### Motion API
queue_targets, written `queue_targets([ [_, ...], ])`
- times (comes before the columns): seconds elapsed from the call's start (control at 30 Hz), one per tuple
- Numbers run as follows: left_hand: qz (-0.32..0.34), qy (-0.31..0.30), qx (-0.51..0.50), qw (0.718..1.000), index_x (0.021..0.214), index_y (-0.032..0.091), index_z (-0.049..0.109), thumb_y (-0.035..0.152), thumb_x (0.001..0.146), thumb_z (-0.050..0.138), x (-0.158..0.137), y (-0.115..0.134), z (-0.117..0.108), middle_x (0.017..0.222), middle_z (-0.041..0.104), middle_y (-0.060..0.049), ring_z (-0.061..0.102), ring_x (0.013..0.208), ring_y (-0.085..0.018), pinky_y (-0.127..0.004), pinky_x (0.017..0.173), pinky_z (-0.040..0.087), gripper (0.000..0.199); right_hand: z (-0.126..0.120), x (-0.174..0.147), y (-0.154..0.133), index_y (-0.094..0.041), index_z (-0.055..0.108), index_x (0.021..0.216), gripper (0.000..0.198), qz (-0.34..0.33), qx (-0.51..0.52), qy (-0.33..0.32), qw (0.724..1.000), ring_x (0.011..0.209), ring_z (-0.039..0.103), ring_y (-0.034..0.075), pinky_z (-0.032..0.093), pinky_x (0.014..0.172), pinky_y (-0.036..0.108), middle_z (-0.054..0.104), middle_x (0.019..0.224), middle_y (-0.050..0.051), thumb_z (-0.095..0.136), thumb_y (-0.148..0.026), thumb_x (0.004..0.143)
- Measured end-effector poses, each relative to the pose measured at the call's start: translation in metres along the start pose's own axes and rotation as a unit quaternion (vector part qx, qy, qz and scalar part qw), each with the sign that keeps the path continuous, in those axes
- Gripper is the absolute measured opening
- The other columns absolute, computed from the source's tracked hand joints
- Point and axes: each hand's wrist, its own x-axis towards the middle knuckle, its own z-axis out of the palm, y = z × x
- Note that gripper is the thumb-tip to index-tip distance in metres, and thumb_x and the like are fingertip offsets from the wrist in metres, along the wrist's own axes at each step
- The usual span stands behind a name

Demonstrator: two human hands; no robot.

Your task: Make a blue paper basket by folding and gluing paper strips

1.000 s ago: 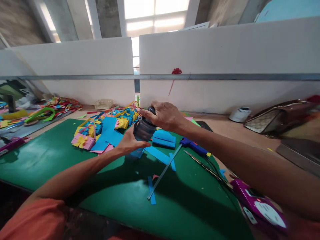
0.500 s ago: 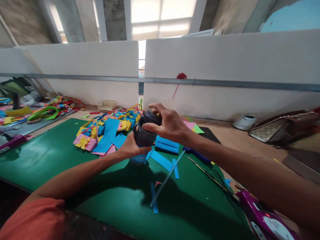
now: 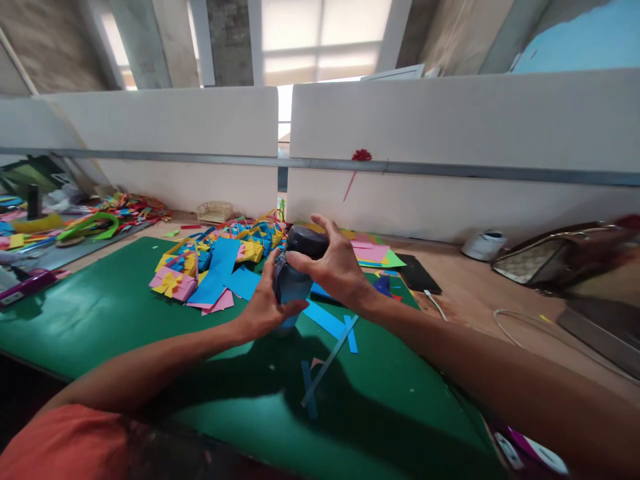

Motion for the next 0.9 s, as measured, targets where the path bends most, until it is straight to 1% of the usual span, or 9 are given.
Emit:
queue_targets([
  [0.1, -0.042, -0.082, -0.072, 0.993, 0.128, 0.014, 0.033, 0.034, 0.056, 0.078, 0.009, -0.003, -0.012, 0.120, 0.051, -0.014, 0.052, 0.109, -0.029, -0.041, 0.089, 0.046, 0.087, -0.002, -0.003, 0.001, -0.011, 0.045, 0.126, 0.077, -0.022, -0.015, 0.004, 1.000, 0.092, 0.060, 0.025, 0.049, 0.084, 0.041, 0.063, 0.105, 0.011, 0.069, -0.034, 0.056],
  [0.17, -0.063, -0.164, -0.085, 0.981, 0.118, 0.014, 0.044, 0.032, 0.054, 0.079, 0.013, -0.004, -0.019, 0.104, 0.058, -0.008, 0.056, 0.095, -0.025, -0.036, 0.078, 0.049, 0.075, -0.002, -0.004, 0.002, -0.012, 0.045, 0.125, 0.074, -0.037, -0.018, 0.002, 0.999, 0.088, 0.061, 0.023, 0.050, 0.082, 0.040, 0.063, 0.099, 0.009, 0.069, -0.033, 0.057],
  [0.23, -0.072, -0.208, -0.069, 0.973, 0.106, 0.015, 0.051, 0.030, 0.055, 0.077, 0.013, -0.004, -0.022, 0.088, 0.060, -0.003, 0.057, 0.081, -0.020, -0.032, 0.069, 0.048, 0.059, 0.000, -0.006, 0.001, -0.013, 0.045, 0.123, 0.072, -0.051, -0.016, 0.004, 0.999, 0.086, 0.061, 0.022, 0.050, 0.081, 0.040, 0.064, 0.098, 0.009, 0.068, -0.032, 0.058],
  [0.3, -0.062, -0.172, -0.029, 0.983, 0.101, 0.016, 0.052, 0.026, 0.056, 0.075, 0.008, -0.002, -0.019, 0.085, 0.059, -0.001, 0.056, 0.077, -0.018, -0.031, 0.068, 0.047, 0.051, 0.003, -0.009, -0.001, -0.012, 0.045, 0.123, 0.071, -0.062, -0.011, 0.004, 0.998, 0.088, 0.061, 0.023, 0.050, 0.081, 0.040, 0.062, 0.104, 0.010, 0.068, -0.031, 0.058],
  [0.4, -0.047, -0.055, 0.025, 0.997, 0.108, 0.017, 0.048, 0.025, 0.058, 0.074, -0.004, 0.002, -0.006, 0.102, 0.057, -0.005, 0.055, 0.091, -0.022, -0.036, 0.078, 0.047, 0.056, 0.007, -0.013, -0.006, -0.012, 0.041, 0.128, 0.074, -0.069, 0.000, 0.000, 0.998, 0.096, 0.059, 0.025, 0.049, 0.084, 0.041, 0.057, 0.116, 0.013, 0.065, -0.028, 0.060],
  [0.5, -0.055, 0.007, 0.035, 0.998, 0.106, 0.017, 0.046, 0.025, 0.057, 0.075, -0.010, 0.005, 0.007, 0.102, 0.056, -0.007, 0.055, 0.092, -0.022, -0.039, 0.081, 0.046, 0.057, 0.006, -0.016, -0.008, -0.012, 0.032, 0.136, 0.083, -0.072, 0.012, 0.006, 0.997, 0.096, 0.059, 0.025, 0.050, 0.084, 0.042, 0.057, 0.117, 0.013, 0.065, -0.028, 0.061],
  [0.67, -0.054, 0.020, 0.004, 0.998, 0.104, 0.015, 0.044, 0.027, 0.057, 0.075, -0.006, 0.013, 0.017, 0.096, 0.056, -0.006, 0.055, 0.084, -0.020, -0.037, 0.075, 0.048, 0.058, -0.001, -0.014, -0.002, -0.015, 0.016, 0.143, 0.096, -0.057, 0.021, 0.011, 0.998, 0.084, 0.063, 0.025, 0.053, 0.079, 0.042, 0.064, 0.098, 0.009, 0.065, -0.030, 0.062],
  [0.8, -0.059, 0.012, 0.003, 0.998, 0.106, 0.013, 0.044, 0.026, 0.057, 0.075, -0.005, 0.017, 0.021, 0.096, 0.058, -0.007, 0.056, 0.084, -0.020, -0.036, 0.075, 0.048, 0.059, -0.003, -0.012, 0.004, -0.015, 0.016, 0.143, 0.095, -0.058, 0.032, 0.018, 0.998, 0.087, 0.064, 0.025, 0.052, 0.083, 0.042, 0.064, 0.099, 0.009, 0.066, -0.029, 0.063],
  [0.9, -0.037, 0.017, -0.005, 0.999, 0.104, 0.013, 0.044, 0.028, 0.057, 0.075, -0.003, 0.010, 0.022, 0.095, 0.059, -0.007, 0.057, 0.084, -0.020, -0.036, 0.076, 0.049, 0.058, -0.005, -0.019, 0.001, -0.017, 0.011, 0.144, 0.100, -0.051, 0.066, -0.003, 0.997, 0.092, 0.063, 0.025, 0.051, 0.086, 0.043, 0.063, 0.104, 0.009, 0.067, -0.027, 0.063],
])
